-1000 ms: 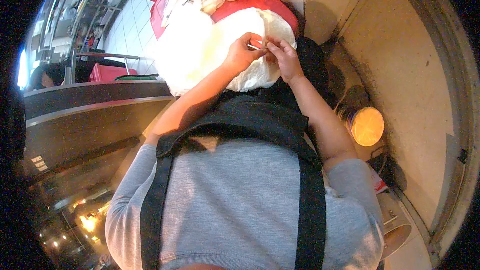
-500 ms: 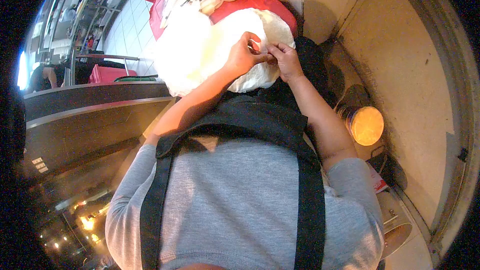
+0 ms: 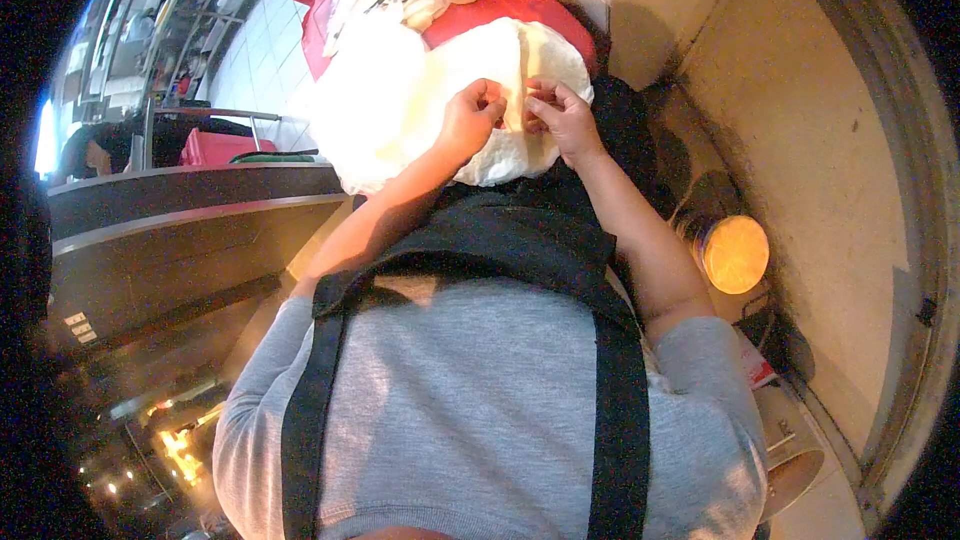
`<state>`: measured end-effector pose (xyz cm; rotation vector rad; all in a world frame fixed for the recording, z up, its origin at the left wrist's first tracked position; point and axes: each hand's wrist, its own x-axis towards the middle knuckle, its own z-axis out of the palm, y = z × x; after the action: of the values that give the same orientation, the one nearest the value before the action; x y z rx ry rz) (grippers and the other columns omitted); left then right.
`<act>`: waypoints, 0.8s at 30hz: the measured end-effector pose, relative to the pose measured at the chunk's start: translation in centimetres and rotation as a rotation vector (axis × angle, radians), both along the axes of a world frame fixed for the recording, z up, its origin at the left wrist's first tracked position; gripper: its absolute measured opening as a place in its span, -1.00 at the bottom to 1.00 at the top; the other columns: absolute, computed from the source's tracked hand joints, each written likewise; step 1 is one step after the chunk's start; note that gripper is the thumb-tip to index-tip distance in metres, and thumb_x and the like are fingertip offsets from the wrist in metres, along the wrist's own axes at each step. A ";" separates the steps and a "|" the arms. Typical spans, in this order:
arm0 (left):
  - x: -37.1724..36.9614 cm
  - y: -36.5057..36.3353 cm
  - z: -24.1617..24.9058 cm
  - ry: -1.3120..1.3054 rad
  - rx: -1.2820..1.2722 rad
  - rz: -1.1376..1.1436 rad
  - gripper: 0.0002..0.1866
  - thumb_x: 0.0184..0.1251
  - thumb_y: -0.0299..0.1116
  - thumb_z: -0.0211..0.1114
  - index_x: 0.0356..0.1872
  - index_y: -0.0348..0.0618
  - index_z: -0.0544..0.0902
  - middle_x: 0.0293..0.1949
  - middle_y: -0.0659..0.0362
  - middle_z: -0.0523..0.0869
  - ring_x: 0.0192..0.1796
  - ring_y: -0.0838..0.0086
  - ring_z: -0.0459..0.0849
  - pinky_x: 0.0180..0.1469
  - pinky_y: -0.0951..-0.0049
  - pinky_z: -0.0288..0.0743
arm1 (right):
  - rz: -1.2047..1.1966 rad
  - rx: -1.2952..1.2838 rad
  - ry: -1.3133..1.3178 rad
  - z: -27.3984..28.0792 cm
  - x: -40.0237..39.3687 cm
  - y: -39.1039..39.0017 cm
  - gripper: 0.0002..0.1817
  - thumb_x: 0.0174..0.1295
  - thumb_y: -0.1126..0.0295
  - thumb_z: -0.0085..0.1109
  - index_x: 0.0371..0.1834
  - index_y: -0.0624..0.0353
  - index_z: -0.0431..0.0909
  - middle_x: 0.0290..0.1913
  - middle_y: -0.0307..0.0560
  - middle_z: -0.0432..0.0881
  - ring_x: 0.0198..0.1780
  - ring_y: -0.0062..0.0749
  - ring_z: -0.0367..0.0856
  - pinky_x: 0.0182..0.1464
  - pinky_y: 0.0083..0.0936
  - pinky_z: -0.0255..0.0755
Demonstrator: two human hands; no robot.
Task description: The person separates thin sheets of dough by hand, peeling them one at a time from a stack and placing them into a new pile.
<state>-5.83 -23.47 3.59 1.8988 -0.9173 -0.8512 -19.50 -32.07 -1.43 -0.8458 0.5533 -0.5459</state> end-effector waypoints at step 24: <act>1.4 -0.9 0.1 0.300 -0.147 0.020 -0.80 0.18 -0.60 0.20 -0.15 -0.31 0.60 -0.46 0.26 0.58 -0.44 0.60 0.51 -0.33 0.60 0.43 | -0.009 -0.076 0.087 0.7 0.6 0.5 -0.61 0.13 0.31 0.29 0.01 0.18 0.50 -0.33 -0.26 0.53 -0.36 -0.64 0.50 -0.36 -0.67 0.47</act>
<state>-4.42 -24.35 3.71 1.5985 -0.7540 -0.9968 -18.89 -31.53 -0.77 -0.9426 0.6195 -0.5428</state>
